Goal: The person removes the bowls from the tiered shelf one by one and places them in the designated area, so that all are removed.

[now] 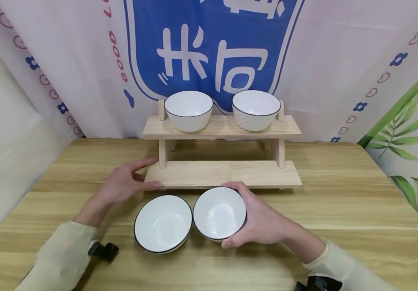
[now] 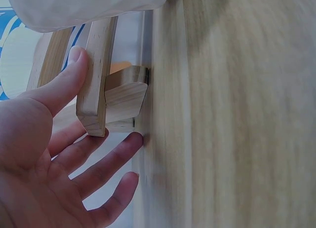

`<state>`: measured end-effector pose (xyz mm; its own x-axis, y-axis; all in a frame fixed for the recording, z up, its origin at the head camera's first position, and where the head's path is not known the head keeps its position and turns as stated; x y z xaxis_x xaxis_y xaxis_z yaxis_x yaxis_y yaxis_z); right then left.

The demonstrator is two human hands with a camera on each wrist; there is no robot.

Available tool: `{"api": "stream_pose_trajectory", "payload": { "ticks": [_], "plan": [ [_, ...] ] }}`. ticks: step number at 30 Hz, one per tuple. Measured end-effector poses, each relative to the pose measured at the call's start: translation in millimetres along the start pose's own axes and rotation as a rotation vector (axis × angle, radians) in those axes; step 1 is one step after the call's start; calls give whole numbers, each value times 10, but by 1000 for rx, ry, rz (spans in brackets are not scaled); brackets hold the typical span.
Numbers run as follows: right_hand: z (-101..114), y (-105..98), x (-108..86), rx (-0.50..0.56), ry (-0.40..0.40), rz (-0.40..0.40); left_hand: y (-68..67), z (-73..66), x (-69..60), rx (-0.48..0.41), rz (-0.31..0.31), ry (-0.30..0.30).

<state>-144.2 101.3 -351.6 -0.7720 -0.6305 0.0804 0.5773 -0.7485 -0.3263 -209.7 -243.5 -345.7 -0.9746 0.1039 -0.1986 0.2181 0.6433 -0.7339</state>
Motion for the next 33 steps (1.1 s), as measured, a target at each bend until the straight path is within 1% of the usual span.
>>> {"api": "stream_pose_trajectory", "payload": {
  "ticks": [4, 13, 21, 33],
  "plan": [
    [-8, 6, 5, -1, -13, 11, -2, -5, -2, -15, 4, 1],
    [-37, 4, 11, -17, -2, 26, -13, -23, -12, -23, 12, -13],
    [-69, 9, 6, 3, 1, 42, -8, -16, -15, -19, 8, -3],
    [-89, -16, 7, 26, -6, 98, -2, -4, 1, -3, 0, 3]
  ]
}}
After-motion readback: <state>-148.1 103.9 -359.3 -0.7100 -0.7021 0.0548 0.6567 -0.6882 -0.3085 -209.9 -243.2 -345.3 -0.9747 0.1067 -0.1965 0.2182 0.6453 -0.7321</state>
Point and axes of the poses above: each hand's wrist, its own x-axis towards the middle knuckle, its own y-axis out of the palm, z = x × y, the point moved 4 cm from there along x, towards the middle knuckle, and after that the axes turned 4 degrees about -y, right-handed, at the moved point
